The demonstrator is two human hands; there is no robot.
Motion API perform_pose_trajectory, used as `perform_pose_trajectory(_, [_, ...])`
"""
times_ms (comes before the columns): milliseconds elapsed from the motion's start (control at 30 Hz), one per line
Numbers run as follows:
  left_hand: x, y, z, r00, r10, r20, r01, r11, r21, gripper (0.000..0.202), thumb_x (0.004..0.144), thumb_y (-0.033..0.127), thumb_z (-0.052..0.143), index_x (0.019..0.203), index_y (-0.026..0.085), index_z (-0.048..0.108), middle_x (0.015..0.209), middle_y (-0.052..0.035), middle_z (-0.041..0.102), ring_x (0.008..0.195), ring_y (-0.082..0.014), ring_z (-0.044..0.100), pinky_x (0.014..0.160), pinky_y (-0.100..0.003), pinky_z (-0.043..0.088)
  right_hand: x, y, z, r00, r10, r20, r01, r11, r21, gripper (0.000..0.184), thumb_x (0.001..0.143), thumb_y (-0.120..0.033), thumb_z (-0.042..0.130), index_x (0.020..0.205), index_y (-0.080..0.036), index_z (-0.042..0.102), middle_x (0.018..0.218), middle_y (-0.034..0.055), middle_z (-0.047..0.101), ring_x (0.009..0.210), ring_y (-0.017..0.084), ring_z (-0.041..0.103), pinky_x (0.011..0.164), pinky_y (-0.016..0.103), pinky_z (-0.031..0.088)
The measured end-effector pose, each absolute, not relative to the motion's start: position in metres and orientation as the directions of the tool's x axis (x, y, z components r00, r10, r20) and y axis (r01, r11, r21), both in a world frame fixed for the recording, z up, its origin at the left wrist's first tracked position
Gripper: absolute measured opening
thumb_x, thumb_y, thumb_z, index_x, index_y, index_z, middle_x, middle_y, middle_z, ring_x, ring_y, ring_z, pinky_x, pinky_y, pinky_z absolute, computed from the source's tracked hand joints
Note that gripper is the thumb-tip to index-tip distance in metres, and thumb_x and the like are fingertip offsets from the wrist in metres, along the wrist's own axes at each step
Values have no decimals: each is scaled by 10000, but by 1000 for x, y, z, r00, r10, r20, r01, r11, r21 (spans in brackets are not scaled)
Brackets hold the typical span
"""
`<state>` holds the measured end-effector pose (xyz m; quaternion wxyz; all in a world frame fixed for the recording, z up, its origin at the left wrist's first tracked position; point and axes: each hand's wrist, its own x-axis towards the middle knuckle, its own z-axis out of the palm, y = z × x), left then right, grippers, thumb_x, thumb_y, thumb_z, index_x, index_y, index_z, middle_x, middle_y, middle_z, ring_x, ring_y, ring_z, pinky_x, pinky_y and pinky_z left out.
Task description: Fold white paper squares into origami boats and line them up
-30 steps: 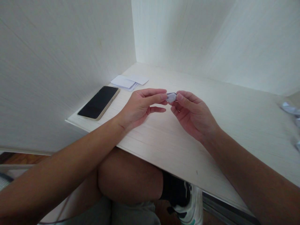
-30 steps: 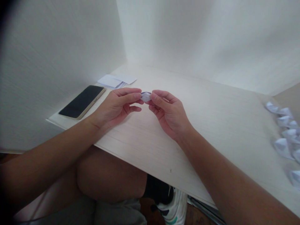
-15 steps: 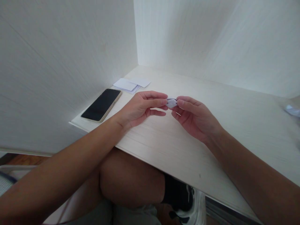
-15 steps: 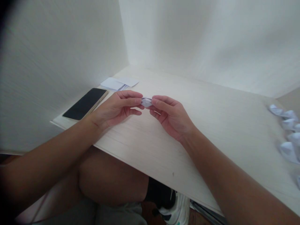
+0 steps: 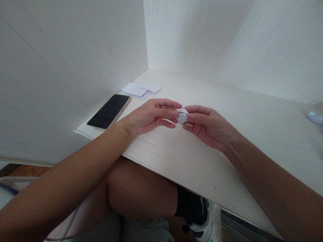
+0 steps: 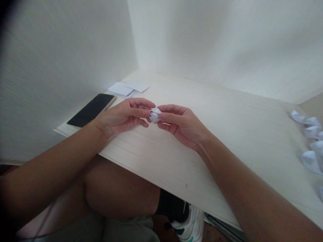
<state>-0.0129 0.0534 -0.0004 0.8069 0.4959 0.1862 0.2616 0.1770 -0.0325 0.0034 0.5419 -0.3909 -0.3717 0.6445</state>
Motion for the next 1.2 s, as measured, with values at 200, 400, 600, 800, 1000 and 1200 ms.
perform_pose_trajectory(200, [-14,52,1,790,613,0,-243,314,918,187,728,75,838,899,129,787,800,-42,794,697,-128,746,669,-224,644,178,-33,2,-123,989,-80,-382,-122,-916,181,670,-193,907,822,-212,809,859,-7,781,786,102,708,719,197,583])
perform_pose_trajectory(400, [-15,52,3,791,612,9,-221,271,937,187,727,102,853,899,138,788,805,-34,798,689,-125,748,682,-228,643,179,-33,1,-105,993,-55,-350,-88,-933,172,692,-194,898,843,-216,820,861,-3,778,776,94,688,701,190,565])
perform_pose_trajectory(600, [-15,52,3,765,644,-11,-147,191,971,182,751,106,827,927,126,791,830,-50,795,730,-145,750,701,-262,654,183,-31,0,-107,987,-117,-309,-145,-940,160,700,-209,900,837,-210,818,856,-1,772,767,89,673,680,184,542])
perform_pose_trajectory(800, [-12,50,1,698,716,-2,-90,91,992,191,735,124,833,920,131,788,830,-53,782,755,-155,741,684,-277,653,179,-29,-3,-14,989,-148,-296,-146,-944,172,665,-212,913,792,-206,798,857,7,760,815,114,678,765,237,549])
perform_pose_trajectory(1000, [-9,52,-2,663,747,-35,-78,116,990,173,721,100,815,890,126,792,831,-64,789,725,-137,732,722,-271,632,173,-30,-7,198,980,3,-105,24,-994,275,636,-308,940,827,-192,781,834,25,760,743,140,683,706,295,567])
perform_pose_trajectory(1200, [-5,51,-4,597,801,-40,-66,99,993,153,717,86,823,863,113,786,789,-57,778,676,-130,720,693,-273,630,167,-33,-7,297,948,110,51,99,-994,303,621,-359,953,796,-204,760,751,22,748,632,151,676,648,330,603])
